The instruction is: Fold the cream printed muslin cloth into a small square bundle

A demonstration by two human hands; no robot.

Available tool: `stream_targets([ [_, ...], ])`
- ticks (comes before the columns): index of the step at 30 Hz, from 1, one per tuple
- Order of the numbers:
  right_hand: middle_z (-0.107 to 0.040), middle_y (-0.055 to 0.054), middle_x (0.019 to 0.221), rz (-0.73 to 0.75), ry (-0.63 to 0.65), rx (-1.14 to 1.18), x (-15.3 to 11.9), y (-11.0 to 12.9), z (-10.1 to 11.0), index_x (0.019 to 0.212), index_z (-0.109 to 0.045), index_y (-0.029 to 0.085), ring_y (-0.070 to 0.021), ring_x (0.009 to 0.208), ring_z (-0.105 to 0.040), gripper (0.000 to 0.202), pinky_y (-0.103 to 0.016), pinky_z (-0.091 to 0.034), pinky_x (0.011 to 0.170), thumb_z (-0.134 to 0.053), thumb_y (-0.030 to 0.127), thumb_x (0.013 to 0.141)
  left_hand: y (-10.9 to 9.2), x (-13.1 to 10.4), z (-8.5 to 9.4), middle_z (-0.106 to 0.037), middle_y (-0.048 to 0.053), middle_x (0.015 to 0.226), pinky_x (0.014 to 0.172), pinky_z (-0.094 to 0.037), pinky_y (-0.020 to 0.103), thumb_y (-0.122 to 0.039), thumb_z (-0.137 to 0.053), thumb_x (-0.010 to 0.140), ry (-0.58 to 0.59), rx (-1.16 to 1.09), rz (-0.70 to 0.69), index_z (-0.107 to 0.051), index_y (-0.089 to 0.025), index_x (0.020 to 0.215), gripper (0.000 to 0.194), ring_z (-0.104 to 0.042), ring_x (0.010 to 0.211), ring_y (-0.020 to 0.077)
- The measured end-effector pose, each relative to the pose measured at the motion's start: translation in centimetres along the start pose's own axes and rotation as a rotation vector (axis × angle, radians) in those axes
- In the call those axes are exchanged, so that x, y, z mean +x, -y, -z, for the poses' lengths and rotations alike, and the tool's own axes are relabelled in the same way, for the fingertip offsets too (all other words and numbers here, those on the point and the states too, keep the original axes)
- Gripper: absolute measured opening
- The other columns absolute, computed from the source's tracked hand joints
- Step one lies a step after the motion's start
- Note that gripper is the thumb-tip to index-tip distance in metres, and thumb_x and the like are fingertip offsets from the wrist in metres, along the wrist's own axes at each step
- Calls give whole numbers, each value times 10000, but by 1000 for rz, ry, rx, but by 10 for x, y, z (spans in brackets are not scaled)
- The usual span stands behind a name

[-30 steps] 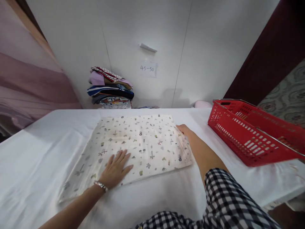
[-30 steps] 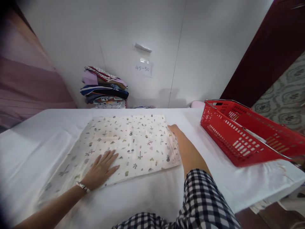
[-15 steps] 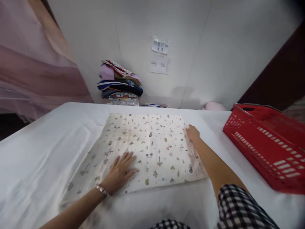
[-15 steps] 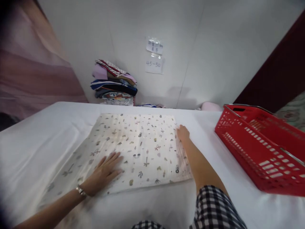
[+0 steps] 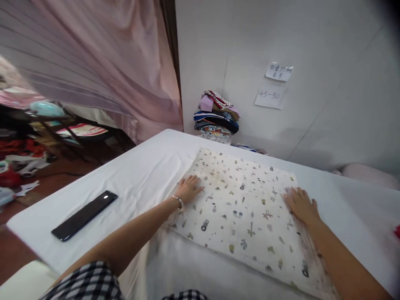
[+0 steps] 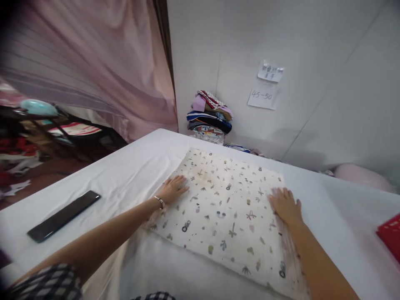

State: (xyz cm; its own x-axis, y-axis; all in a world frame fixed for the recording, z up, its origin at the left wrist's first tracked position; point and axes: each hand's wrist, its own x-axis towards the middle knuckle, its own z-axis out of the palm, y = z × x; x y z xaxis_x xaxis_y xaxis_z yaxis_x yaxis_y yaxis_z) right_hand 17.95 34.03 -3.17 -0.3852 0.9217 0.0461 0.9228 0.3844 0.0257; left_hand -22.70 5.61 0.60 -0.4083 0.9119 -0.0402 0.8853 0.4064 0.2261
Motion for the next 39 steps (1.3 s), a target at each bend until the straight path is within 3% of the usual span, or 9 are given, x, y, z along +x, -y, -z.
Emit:
stream_targets([
  [4, -285, -82, 1492, 40, -12, 13, -3, -2, -7, 1399, -358, 245, -262, 1383, -194, 640, -550, -264, 1041, -158, 530, 863, 20, 17, 10, -210, 70, 1522, 1120, -94, 516, -602, -264, 878, -70, 38, 68, -335, -218, 1403, 654, -117, 1408, 264],
  [9, -290, -92, 1489, 18, 21, -27, -2, 2, -3, 1373, -400, 253, -271, 1376, -214, 646, -557, -257, 1038, -156, 560, 860, 38, 34, 8, -182, 70, 1531, 1100, -130, 544, -656, -245, 846, 59, 3, 169, -288, -246, 1423, 709, -137, 1402, 287],
  [13, -220, -122, 1514, 45, -1, -58, 10, 39, 18, 1397, -359, 149, -275, 1395, -146, 654, -511, -193, 1083, -165, 514, 891, 25, 59, 12, -144, 91, 1538, 1095, -137, 543, -661, -239, 844, 1, 39, 162, -311, -219, 1411, 723, -103, 1407, 289],
  [19, -179, -108, 1528, 187, 50, 41, 61, 118, 33, 1432, -278, 141, -252, 1404, -108, 651, -464, -137, 1111, -193, 527, 915, -13, 134, 13, -125, 93, 1540, 1105, -88, 518, -622, -236, 872, -4, 108, -20, -295, -181, 1426, 711, -83, 1407, 282],
  [25, -232, -89, 1515, 119, 115, 102, 116, 119, 19, 1385, -353, 203, -274, 1386, -171, 579, -526, -165, 1081, -230, 525, 920, -6, 193, -1, -137, 73, 1540, 1104, -65, 529, -651, -216, 848, 56, 135, 4, -257, -218, 1447, 740, -90, 1403, 305],
  [29, -182, -75, 1531, 63, 140, 126, 129, 109, 15, 1407, -316, 218, -283, 1394, -134, 602, -570, -147, 1073, -224, 548, 912, 8, 205, -8, -102, 44, 1547, 1109, -91, 533, -674, -174, 831, 59, 90, 51, -178, -240, 1469, 771, -59, 1411, 285],
  [33, -138, -95, 1539, 60, 126, 114, 127, 122, 22, 1418, -303, 195, -285, 1400, -98, 633, -561, -122, 1082, -224, 559, 906, 9, 209, -2, -157, 52, 1539, 1092, -133, 549, -689, -165, 823, 50, 69, 44, -245, -259, 1448, 763, -102, 1404, 295],
  [36, -88, -88, 1547, 183, 97, 121, 124, 142, 26, 1445, -248, 182, -255, 1409, -43, 658, -526, -68, 1101, -217, 563, 909, 9, 212, 2, -160, 49, 1538, 1090, -93, 572, -690, -179, 824, -10, 112, 11, -297, -266, 1427, 747, -88, 1405, 295],
  [39, -99, -48, 1548, 327, 157, 158, 126, 160, 24, 1449, -241, 229, -236, 1412, -44, 646, -504, -62, 1108, -206, 581, 909, 14, 215, 0, -130, 51, 1543, 1077, -100, 600, -695, -189, 819, 43, 122, 40, -264, -263, 1443, 762, -83, 1403, 318],
])
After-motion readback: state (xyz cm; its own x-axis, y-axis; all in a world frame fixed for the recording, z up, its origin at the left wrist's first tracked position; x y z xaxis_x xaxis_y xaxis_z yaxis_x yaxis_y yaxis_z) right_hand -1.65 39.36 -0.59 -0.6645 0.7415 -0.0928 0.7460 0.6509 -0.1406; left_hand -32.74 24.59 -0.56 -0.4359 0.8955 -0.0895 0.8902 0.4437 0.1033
